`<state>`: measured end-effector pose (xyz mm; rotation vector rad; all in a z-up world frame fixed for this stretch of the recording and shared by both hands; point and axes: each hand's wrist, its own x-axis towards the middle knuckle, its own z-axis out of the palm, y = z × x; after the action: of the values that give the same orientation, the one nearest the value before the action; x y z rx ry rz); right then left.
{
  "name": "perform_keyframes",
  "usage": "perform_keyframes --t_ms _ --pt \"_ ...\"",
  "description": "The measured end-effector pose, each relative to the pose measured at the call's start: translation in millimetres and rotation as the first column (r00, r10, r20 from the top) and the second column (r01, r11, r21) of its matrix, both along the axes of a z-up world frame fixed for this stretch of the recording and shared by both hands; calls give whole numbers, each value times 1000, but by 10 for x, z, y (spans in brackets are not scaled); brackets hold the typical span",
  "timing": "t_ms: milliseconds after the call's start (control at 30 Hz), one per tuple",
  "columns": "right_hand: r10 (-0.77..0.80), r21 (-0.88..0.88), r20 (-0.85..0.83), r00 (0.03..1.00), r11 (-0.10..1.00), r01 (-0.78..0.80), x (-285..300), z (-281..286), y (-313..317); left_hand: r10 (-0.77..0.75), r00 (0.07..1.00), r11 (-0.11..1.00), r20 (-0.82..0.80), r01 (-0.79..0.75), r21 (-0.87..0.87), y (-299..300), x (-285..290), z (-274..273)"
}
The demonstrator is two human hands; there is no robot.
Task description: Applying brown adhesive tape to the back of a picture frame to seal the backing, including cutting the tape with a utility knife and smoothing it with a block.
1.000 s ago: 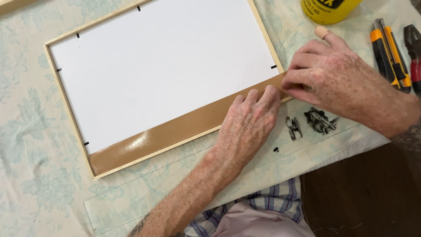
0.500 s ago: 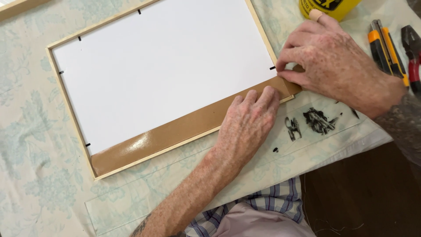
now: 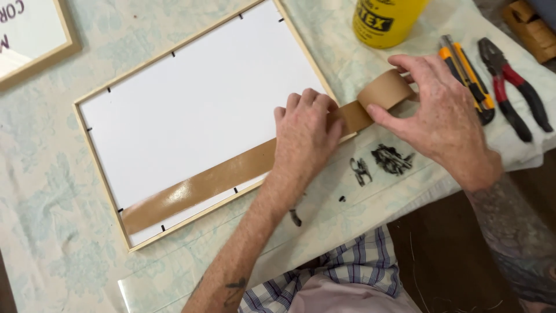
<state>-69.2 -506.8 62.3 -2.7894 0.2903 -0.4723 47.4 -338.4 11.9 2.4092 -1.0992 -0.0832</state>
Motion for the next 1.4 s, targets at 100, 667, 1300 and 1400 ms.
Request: perform_keyframes --t_ms 100,667,1300,1400 --pt "-35 327 16 999 945 27 13 19 -81 -16 893 1000 -450 10 -16 -91 76 348" --pt "275 565 -264 925 821 -82 21 61 -315 -263 201 764 -944 -553 -331 355 -1425 677" --pt "-27 666 274 961 727 -169 -713 145 178 -196 685 714 -702 -391 -581 2 -1037 499" --pt "-35 699 223 974 702 -135 -716 132 188 -151 802 693 -577 -330 -640 -9 -998 439"
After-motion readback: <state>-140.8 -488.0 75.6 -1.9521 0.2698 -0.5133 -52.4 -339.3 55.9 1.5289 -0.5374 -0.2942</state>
